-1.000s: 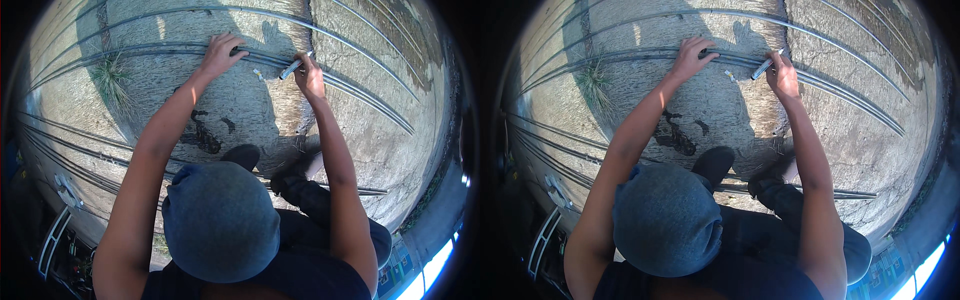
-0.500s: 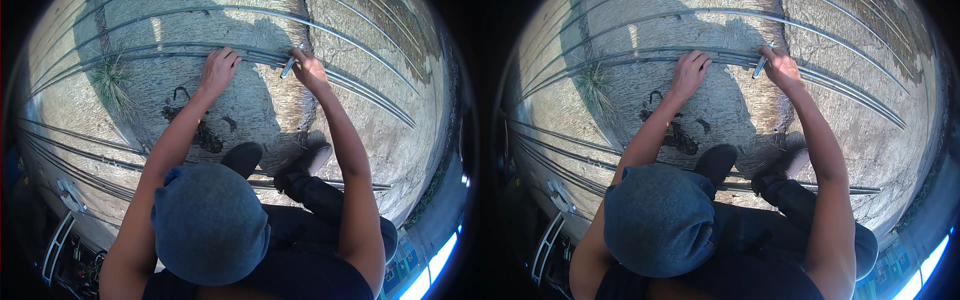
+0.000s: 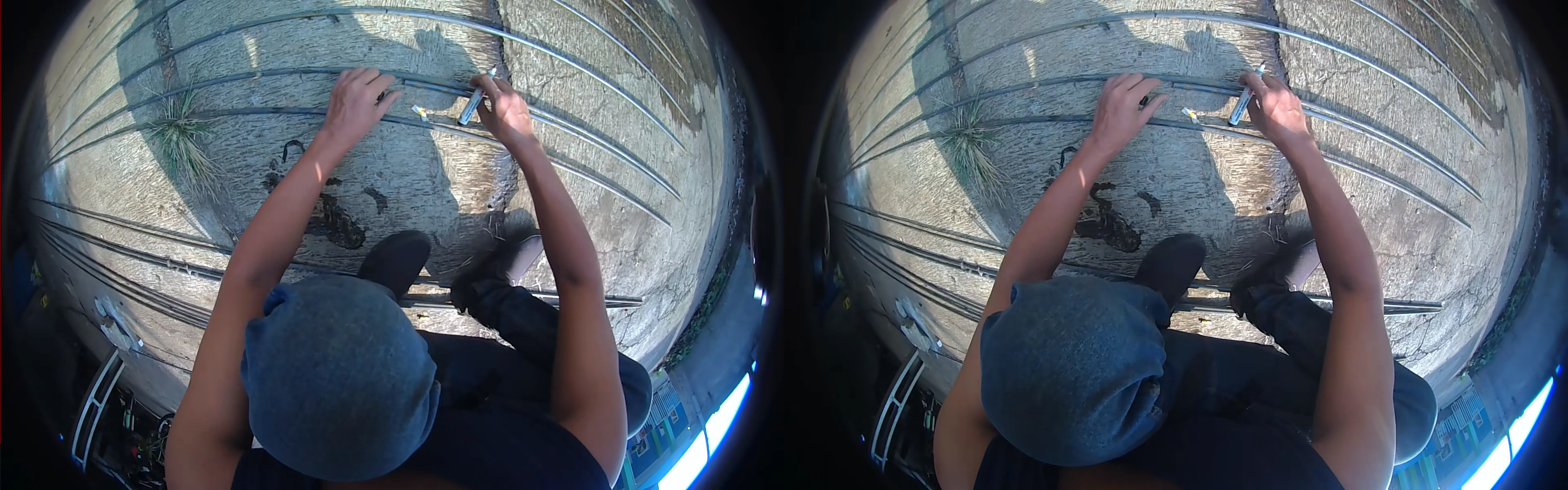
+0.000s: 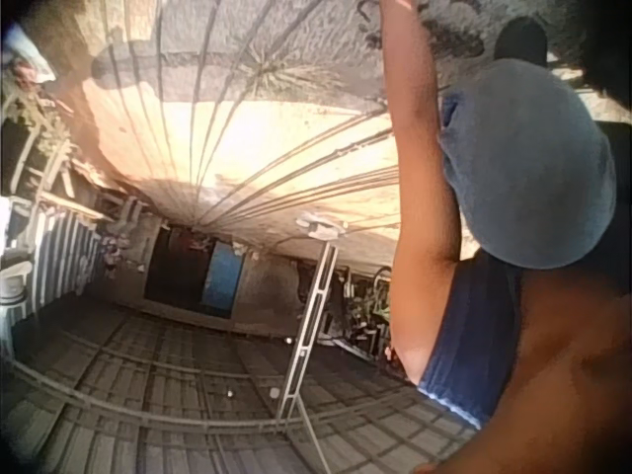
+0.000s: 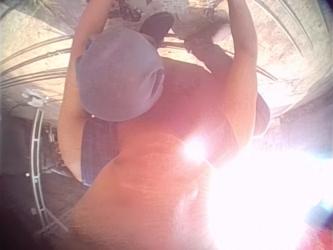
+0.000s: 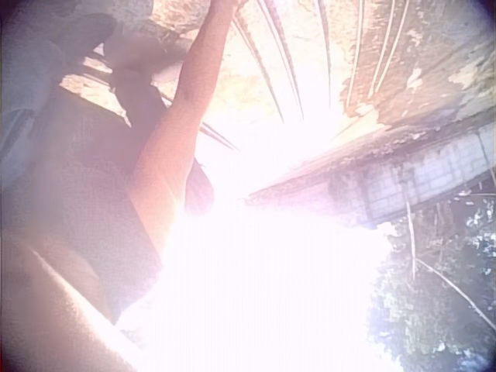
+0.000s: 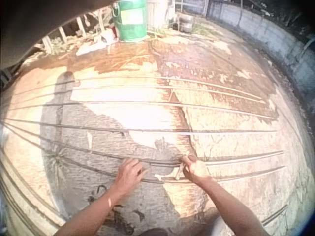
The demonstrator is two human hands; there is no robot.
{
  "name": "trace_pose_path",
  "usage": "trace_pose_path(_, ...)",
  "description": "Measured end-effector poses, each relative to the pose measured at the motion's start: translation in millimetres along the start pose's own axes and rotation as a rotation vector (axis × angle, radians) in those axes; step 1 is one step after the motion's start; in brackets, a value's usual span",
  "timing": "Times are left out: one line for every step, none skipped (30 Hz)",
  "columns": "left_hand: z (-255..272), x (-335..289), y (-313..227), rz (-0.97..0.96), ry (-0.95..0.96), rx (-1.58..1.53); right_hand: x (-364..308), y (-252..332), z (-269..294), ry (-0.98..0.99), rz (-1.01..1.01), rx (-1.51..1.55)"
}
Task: Mark specific points on metal rods using a white marker.
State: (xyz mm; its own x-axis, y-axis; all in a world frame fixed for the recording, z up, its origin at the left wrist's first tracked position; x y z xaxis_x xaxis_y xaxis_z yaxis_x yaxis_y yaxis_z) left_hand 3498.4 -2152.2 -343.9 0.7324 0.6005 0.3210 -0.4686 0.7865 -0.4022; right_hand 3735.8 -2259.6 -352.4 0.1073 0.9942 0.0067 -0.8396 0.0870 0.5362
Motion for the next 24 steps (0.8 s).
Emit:
trace_pose_path(-4.7, 5.6, 3.4, 0.012, 0.031, 0.004, -0.9, 0.6, -0.8, 0.001, 0.002, 0.0)
trace_pose_path(-6.1, 11.2, 5.2, 0.0, -0.006, 0.016, -1.5, 1.9, -0.3, -0.015, 0.016, 0.0)
trace_pose_path(-6.7, 14.0, 6.8, -0.012, -0.044, 0.028, -1.8, 3.3, 0.6, -0.037, 0.035, 0.002)
trace_pose_path(-8.9, 14.4, 8.7, -0.011, -0.049, 0.029, -2.0, 3.5, -0.2, -0.033, 0.034, -0.003)
trace_pose_path(-13.3, 13.9, 9.3, -0.025, -0.024, 0.019, -2.5, 3.3, -1.7, -0.016, 0.028, 0.005)
trace_pose_path(-18.2, 13.0, 9.7, -0.039, 0.004, 0.007, -3.4, 2.1, -3.1, 0.003, 0.012, 0.01)
trace_pose_path(-21.3, 12.2, 11.2, -0.037, 0.004, 0.003, -4.1, 3.7, -1.3, -0.035, 0.044, 0.019)
trace_pose_path(-23.4, 11.0, 12.8, -0.03, -0.008, 0.018, -4.5, 3.4, -2.3, -0.03, 0.044, 0.014)
trace_pose_path(-25.9, 9.9, 14.6, -0.013, -0.007, 0.036, -4.7, 4.7, -0.6, -0.072, 0.069, 0.029)
trace_pose_path(-27.2, 9.2, 14.8, -0.019, -0.019, 0.031, -4.8, 6.4, 1.1, -0.113, 0.096, 0.044)
trace_pose_path(-27.6, 8.8, 14.5, -0.031, -0.037, 0.051, -5.4, 7.2, 0.6, -0.109, 0.096, 0.043)
trace_pose_path(-27.5, 8.5, 13.8, -0.041, -0.054, 0.071, -6.2, 7.2, 1.8, -0.132, 0.072, 0.045)
trace_pose_path(-27.8, 8.1, 13.5, -0.039, -0.053, 0.071, -6.8, 9.1, 3.5, -0.165, 0.062, 0.05)
trace_pose_path(-27.8, 8.0, 13.1, -0.038, -0.051, 0.077, -6.0, 11.4, 2.3, -0.154, 0.046, 0.046)
trace_pose_path(-27.9, 8.4, 12.6, -0.037, -0.048, 0.083, -5.5, 15.7, 5.7, -0.215, 0.055, 0.071)
trace_pose_path(-27.8, 8.7, 12.0, -0.037, -0.048, 0.082, -4.8, 20.0, 9.3, -0.28, 0.057, 0.096)
trace_pose_path(-27.6, 8.6, 11.0, -0.044, -0.049, 0.101, -2.2, 26.4, 7.2, -0.271, 0.066, 0.094)
trace_pose_path(-27.3, 8.3, 10.4, -0.048, -0.05, 0.122, 0.2, 24.0, 6.9, -0.334, -0.061, 0.247)
trace_pose_path(-27.3, 8.1, 10.6, -0.041, -0.051, 0.123, 1.8, 22.1, 3.8, -0.393, -0.19, 0.401)
trace_pose_path(-26.9, 7.8, 10.5, -0.042, -0.062, 0.124, 8.4, 25.4, -4.5, -0.394, -0.219, 0.64)
trace_pose_path(-26.3, 7.1, 10.2, -0.044, -0.078, 0.123, 14.5, 27.3, -12.8, -0.35, -0.258, 0.89)
trace_pose_path(-27.0, 6.4, 10.8, -0.035, -0.073, 0.126, 20.4, 29.9, -21.8, -0.297, -0.297, 1.139)
trace_pose_path(-26.8, 6.5, 12.0, -0.023, -0.086, 0.131, 25.6, 31.1, -30.9, -0.259, -0.377, 1.219)
trace_pose_path(-26.9, 6.3, 13.1, -0.011, -0.093, 0.138, 29.9, 36.4, -34.0, -0.268, -0.322, 1.344)
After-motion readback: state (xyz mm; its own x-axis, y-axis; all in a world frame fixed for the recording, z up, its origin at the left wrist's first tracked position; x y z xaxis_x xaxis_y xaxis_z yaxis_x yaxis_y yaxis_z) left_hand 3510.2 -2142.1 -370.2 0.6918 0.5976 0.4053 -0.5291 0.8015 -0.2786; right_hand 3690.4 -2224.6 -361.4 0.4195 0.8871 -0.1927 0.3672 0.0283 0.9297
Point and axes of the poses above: each hand's wrist, its own x-axis towards the middle knuckle, its own z-axis out of the back of the hand, y = z × x, the point moved 6 cm from there along x, towards the middle knuckle, and after that the axes turned 4 degrees about x, right-handed, at the moved point
